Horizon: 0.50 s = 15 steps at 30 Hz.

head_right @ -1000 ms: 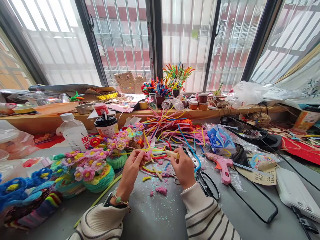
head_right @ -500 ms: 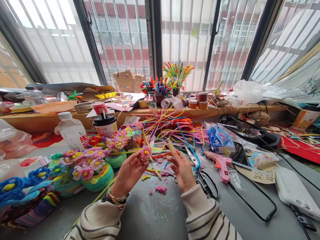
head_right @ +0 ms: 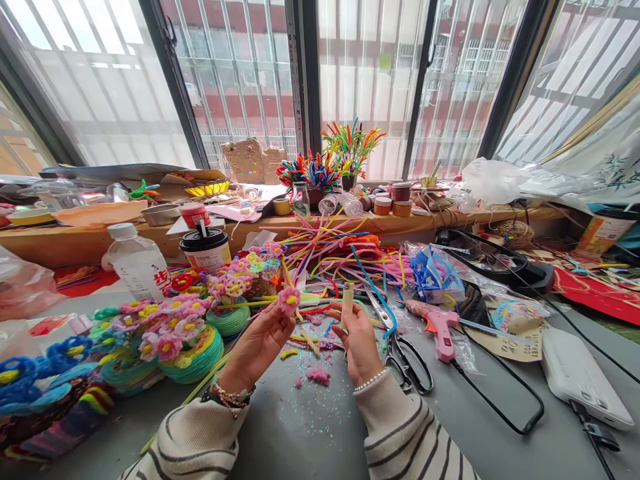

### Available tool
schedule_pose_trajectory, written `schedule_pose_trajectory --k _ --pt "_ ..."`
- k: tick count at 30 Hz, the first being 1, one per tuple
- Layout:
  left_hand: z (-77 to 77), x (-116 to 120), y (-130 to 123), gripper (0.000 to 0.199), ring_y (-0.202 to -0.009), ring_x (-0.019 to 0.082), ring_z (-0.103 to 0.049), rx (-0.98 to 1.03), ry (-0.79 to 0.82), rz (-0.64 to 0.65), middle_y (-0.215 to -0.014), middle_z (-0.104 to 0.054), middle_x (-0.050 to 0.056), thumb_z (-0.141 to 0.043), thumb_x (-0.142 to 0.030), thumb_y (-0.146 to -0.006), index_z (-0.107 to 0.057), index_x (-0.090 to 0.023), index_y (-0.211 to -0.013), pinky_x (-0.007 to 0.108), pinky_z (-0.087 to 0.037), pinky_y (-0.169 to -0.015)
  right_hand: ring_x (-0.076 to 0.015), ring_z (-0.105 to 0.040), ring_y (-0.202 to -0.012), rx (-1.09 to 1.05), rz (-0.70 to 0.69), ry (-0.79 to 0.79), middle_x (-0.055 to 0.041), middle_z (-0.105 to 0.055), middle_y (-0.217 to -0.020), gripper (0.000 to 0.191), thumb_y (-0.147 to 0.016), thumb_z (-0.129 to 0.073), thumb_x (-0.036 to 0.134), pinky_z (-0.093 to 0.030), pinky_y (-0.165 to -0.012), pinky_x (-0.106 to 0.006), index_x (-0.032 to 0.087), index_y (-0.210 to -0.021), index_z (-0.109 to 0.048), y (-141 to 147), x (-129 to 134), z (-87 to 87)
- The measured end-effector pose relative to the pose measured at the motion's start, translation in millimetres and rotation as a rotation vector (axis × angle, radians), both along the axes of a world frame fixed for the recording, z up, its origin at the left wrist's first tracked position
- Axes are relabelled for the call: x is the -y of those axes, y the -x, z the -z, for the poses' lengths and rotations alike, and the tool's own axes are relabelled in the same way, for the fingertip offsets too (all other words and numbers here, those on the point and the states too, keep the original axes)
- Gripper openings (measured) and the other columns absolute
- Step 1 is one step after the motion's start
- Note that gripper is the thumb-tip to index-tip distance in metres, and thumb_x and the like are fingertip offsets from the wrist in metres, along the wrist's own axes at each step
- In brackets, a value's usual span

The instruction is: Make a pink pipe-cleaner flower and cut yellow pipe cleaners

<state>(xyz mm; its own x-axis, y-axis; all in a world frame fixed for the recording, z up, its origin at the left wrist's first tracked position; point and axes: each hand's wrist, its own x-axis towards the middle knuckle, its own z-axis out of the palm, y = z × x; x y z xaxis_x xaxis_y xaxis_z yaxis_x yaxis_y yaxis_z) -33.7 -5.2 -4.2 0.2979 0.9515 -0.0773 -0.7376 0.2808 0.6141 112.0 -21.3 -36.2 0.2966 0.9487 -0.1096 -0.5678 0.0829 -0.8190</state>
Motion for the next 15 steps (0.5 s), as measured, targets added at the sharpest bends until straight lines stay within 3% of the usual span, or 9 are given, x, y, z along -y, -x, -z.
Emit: schedule_pose_trajectory --k 4,8,12,15 --pt "-0.5 -5 -1 0.015 -0.061 0.006 -0.057 -0.045 -0.018 -0.056 -0.073 -0.063 0.001 -0.065 -0.012 -0.059 -0.063 -0.014 -0.074 0.016 -0.047 -0.059 -0.0094 -0.053 -0.063 0.067 0.006 -0.068 0.0014 -0.058 -0.081 0.023 -0.063 -0.062 0.033 -0.045 -0.051 -0.019 0.022 -0.08 -0.052 7 0 4.4" --pt "-1.4 -12 -2 0.017 -0.065 0.007 -0.057 -0.227 -0.134 -0.159 -0.071 -0.063 0.0 -0.068 -0.017 -0.055 -0.063 -0.014 -0.071 0.016 -0.045 -0.063 -0.0062 -0.041 -0.048 0.074 -0.1 -0.097 0.0032 -0.051 -0.065 0.027 -0.064 -0.06 0.038 -0.039 -0.044 -0.018 0.02 -0.083 -0.056 13 -1 5.7" --pt "-2.6 -22 -2 0.021 -0.064 0.009 -0.055 -0.549 -0.306 -0.303 -0.071 -0.062 0.001 -0.067 -0.023 -0.056 -0.062 -0.014 -0.075 0.019 -0.043 -0.059 -0.0059 -0.036 -0.042 0.057 -0.17 -0.052 0.003 -0.043 -0.053 0.042 -0.068 -0.046 0.056 -0.03 -0.037 -0.017 0.015 -0.067 -0.058 21 -5 5.0" --pt "-4.2 -29 -4 0.027 -0.064 0.01 -0.054 -0.624 -0.418 -0.416 -0.069 -0.061 0.0 -0.067 -0.024 -0.057 -0.058 -0.016 -0.082 0.02 -0.042 -0.058 -0.0051 -0.032 -0.038 0.074 -0.187 0.007 0.0041 -0.039 -0.046 0.049 -0.067 -0.04 0.061 -0.024 -0.034 -0.017 0.015 -0.055 -0.052 28 -9 5.3"
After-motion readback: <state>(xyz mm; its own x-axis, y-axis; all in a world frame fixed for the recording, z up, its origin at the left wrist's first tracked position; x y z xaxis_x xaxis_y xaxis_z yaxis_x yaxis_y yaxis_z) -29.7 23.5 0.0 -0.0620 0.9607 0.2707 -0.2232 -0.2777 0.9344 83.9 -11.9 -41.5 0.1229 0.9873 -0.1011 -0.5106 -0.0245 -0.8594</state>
